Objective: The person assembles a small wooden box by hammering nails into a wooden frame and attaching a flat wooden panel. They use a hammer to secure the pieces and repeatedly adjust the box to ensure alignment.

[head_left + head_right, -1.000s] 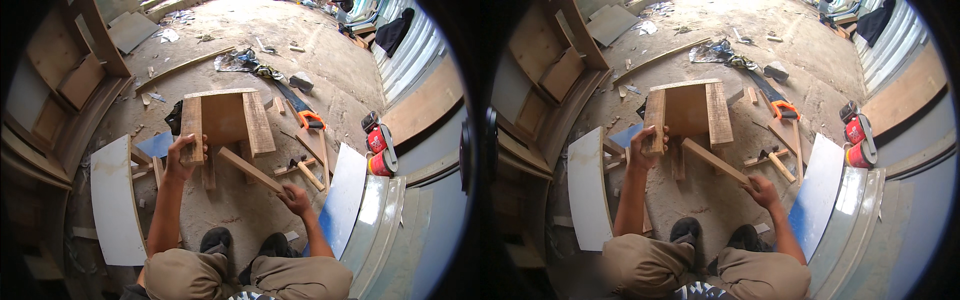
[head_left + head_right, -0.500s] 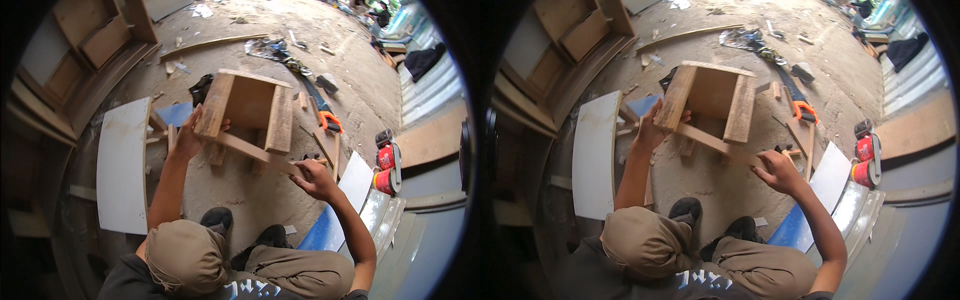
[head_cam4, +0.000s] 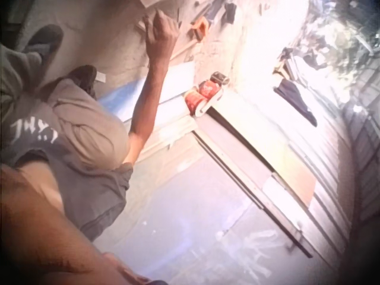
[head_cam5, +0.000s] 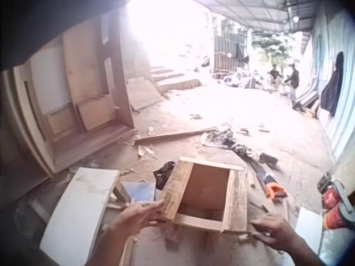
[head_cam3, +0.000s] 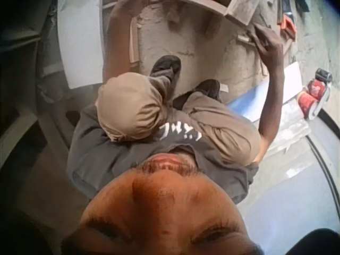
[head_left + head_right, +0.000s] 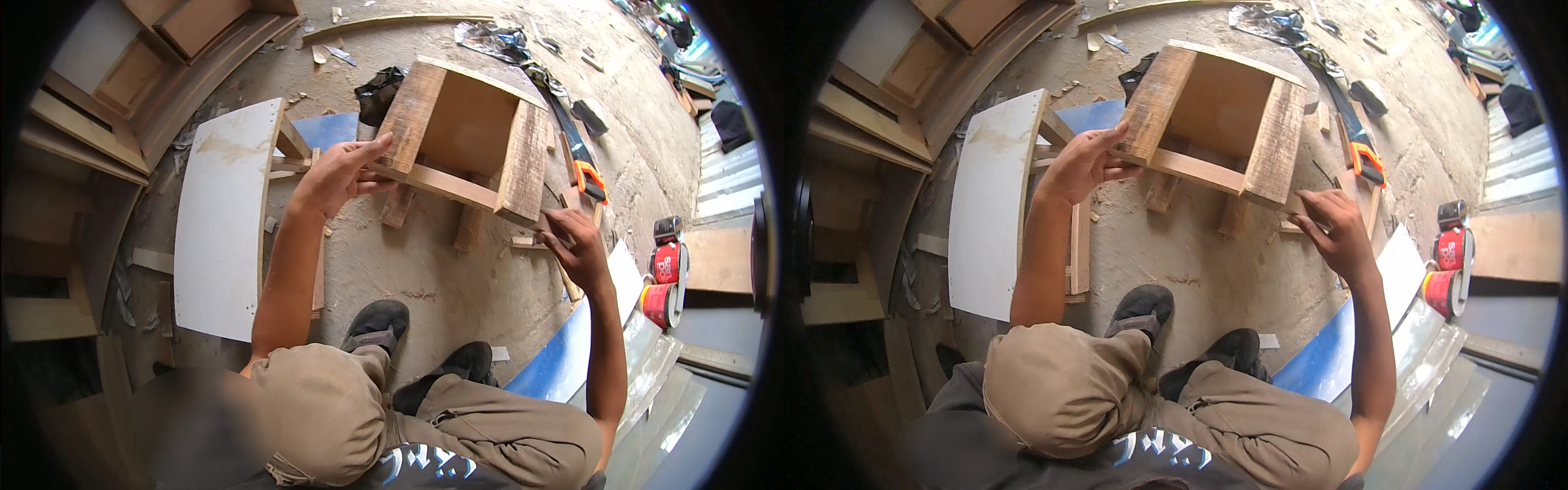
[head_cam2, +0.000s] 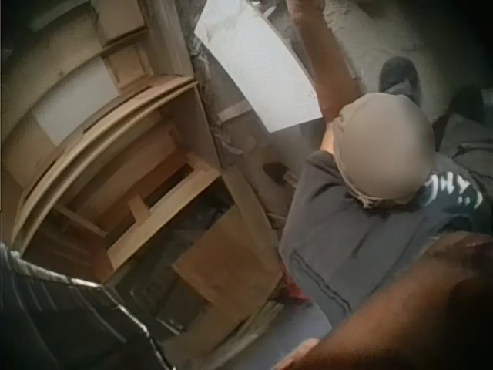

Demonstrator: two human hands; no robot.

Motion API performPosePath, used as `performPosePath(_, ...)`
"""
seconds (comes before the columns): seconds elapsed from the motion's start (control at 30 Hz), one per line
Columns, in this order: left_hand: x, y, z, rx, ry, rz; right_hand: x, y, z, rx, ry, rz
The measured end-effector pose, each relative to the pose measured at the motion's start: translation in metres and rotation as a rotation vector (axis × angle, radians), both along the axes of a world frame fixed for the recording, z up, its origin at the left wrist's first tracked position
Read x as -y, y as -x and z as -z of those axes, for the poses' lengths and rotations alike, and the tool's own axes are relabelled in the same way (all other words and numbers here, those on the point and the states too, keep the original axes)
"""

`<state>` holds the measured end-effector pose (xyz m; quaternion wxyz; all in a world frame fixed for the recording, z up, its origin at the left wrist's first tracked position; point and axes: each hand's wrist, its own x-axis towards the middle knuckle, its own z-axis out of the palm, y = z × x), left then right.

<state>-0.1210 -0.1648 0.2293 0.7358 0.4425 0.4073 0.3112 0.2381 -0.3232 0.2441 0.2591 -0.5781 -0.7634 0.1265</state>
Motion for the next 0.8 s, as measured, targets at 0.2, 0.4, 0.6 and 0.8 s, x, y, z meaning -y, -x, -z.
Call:
performPosePath(0.2,0.001,-0.004,0.002,0.017,-0.009,-0.02,-0.001,0.008,0.004,-0.053,0.004,0.106)
performPosePath(0.4,-0.001,-0.006,0.001,-0.028,-0.048,-0.04,-0.013,0.02,0.008,-0.067,0.017,0.072)
performPosePath(0.6,-0.002,-0.001,0.0,-0.068,-0.01,-0.027,-0.016,0.017,0.005,-0.082,0.039,0.048)
performPosePath(0.8,0.004,-0.004,-0.005,-0.166,-0.074,-0.035,-0.009,0.028,0.002,-0.104,0.033,0.06)
